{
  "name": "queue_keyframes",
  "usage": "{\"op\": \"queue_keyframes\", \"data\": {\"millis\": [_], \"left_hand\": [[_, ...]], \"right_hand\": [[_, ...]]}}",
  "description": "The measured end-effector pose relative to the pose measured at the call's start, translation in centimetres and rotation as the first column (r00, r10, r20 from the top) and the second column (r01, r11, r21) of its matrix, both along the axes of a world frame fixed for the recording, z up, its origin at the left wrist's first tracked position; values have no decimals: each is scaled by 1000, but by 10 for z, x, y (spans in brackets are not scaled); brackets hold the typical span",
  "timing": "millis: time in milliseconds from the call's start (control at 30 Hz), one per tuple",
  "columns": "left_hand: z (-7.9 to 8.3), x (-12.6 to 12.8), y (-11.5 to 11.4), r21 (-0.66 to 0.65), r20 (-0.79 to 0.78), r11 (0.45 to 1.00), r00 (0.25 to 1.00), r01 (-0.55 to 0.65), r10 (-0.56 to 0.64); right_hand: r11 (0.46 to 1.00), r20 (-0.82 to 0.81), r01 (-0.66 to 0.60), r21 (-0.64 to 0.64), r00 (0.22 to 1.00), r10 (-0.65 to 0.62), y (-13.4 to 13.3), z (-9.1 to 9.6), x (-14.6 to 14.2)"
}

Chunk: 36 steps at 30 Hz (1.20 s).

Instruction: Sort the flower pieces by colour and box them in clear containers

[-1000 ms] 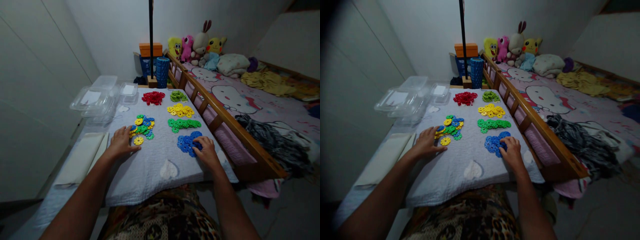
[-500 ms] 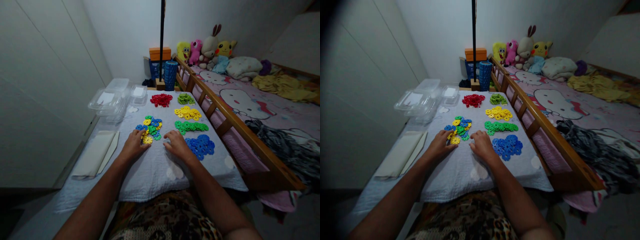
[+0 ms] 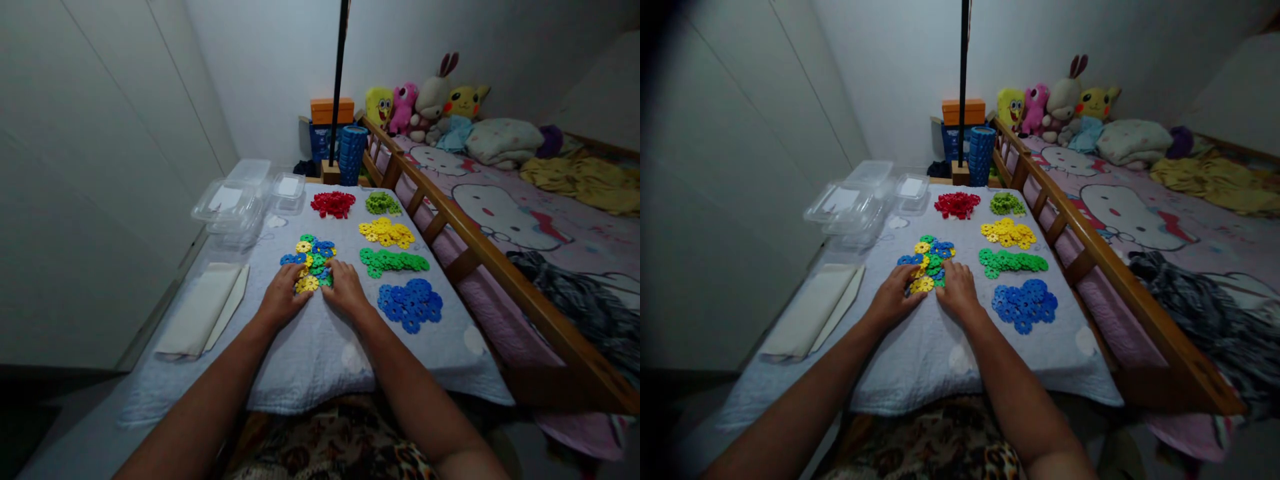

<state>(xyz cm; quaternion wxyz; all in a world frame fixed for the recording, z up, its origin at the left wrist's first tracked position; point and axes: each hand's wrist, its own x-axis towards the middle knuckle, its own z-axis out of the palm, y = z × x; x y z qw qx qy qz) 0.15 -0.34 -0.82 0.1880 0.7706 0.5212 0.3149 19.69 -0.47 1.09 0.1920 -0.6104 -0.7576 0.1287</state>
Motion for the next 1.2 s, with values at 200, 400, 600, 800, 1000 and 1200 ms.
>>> {"op": "queue_keyframes", "data": {"millis": [200,400,600,800,1000,1200], "left_hand": [[1,0,-1,42,-101,996,991,-78,82],[1,0,0,66,-129,994,988,-82,90],[-5,-1,2,97,-169,989,978,-110,125],[-10,-2,2,133,-205,976,958,-175,200],[-10,-1,1,137,-235,970,944,-202,230],[-6,4,-1,92,-256,968,934,-235,251]], "right_hand": [[998,54,47,34,997,-49,-2,12,30],[966,48,198,164,977,-208,9,28,101],[936,99,296,191,943,-318,25,32,138],[953,174,289,89,938,-300,35,30,108],[943,175,318,95,927,-331,36,23,102],[940,54,297,169,949,-309,36,19,96]]}}
